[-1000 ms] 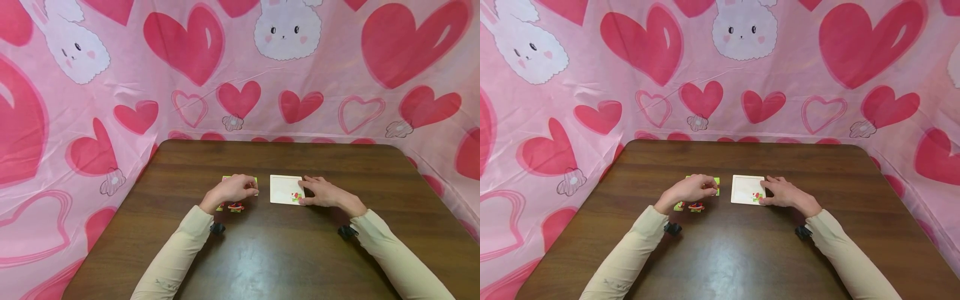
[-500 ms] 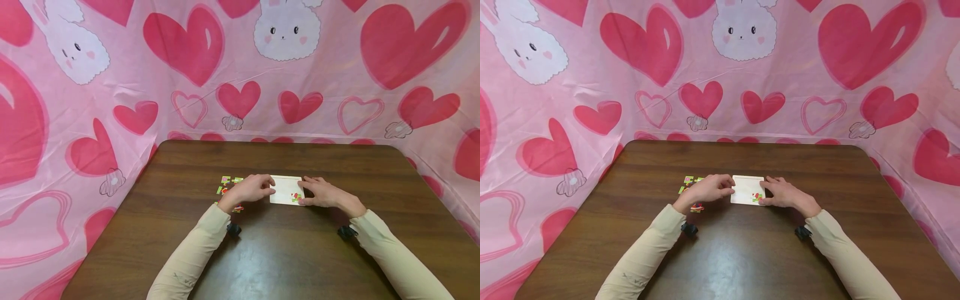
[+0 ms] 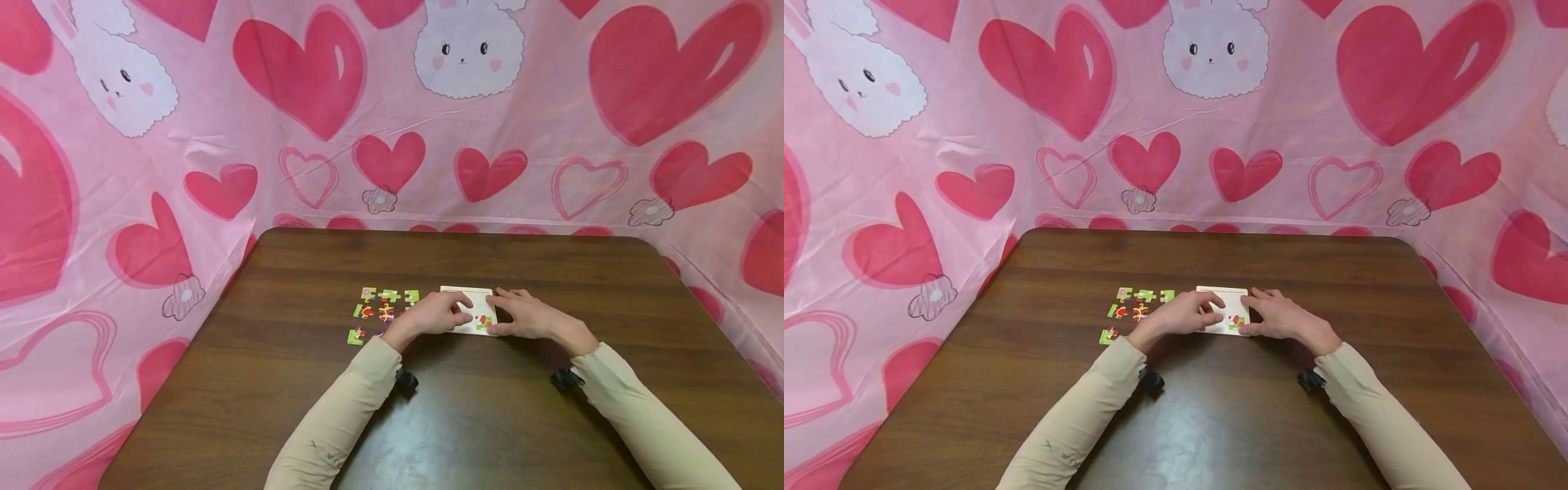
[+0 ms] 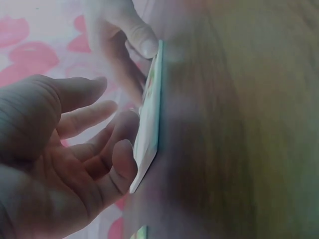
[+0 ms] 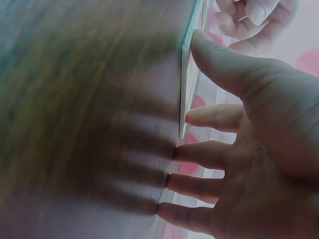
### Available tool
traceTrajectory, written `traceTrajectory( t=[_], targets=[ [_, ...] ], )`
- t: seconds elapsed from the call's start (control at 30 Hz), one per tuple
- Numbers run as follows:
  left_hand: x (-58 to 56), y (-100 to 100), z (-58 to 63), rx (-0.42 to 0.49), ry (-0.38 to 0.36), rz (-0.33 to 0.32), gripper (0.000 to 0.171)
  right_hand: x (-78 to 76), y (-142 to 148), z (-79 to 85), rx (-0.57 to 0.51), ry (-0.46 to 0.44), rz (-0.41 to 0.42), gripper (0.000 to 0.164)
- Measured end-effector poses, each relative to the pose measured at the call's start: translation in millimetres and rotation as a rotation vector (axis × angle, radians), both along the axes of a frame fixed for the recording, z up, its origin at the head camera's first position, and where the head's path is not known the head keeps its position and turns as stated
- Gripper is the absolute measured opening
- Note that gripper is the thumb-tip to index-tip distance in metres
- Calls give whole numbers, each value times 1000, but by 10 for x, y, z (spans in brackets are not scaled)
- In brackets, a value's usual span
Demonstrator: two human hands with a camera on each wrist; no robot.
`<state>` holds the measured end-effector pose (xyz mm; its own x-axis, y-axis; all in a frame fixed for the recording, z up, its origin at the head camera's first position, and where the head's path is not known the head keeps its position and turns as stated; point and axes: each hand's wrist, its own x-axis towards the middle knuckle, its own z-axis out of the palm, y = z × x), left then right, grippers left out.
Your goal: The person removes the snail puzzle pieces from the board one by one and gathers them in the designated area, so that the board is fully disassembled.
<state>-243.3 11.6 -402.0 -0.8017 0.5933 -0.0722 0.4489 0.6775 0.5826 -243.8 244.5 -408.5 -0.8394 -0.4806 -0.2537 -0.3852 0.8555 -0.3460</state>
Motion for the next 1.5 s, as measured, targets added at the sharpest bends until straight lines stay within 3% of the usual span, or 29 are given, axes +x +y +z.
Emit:
traceTrajectory(
  t=[0.27,0.77,1.23,1.5],
  targets=[
    [-40,133,-41,8,-41,-28,31,3,11,7,-9,1,4,82],
    [-75,318,-76,-149,42,-8,18,-31,30,4,-16,9,18,81],
    [-61,403,-63,-109,48,76,12,-46,21,1,-16,18,32,79],
    [-65,397,-29,-80,27,78,7,-58,30,-6,-19,20,30,80]
  ],
)
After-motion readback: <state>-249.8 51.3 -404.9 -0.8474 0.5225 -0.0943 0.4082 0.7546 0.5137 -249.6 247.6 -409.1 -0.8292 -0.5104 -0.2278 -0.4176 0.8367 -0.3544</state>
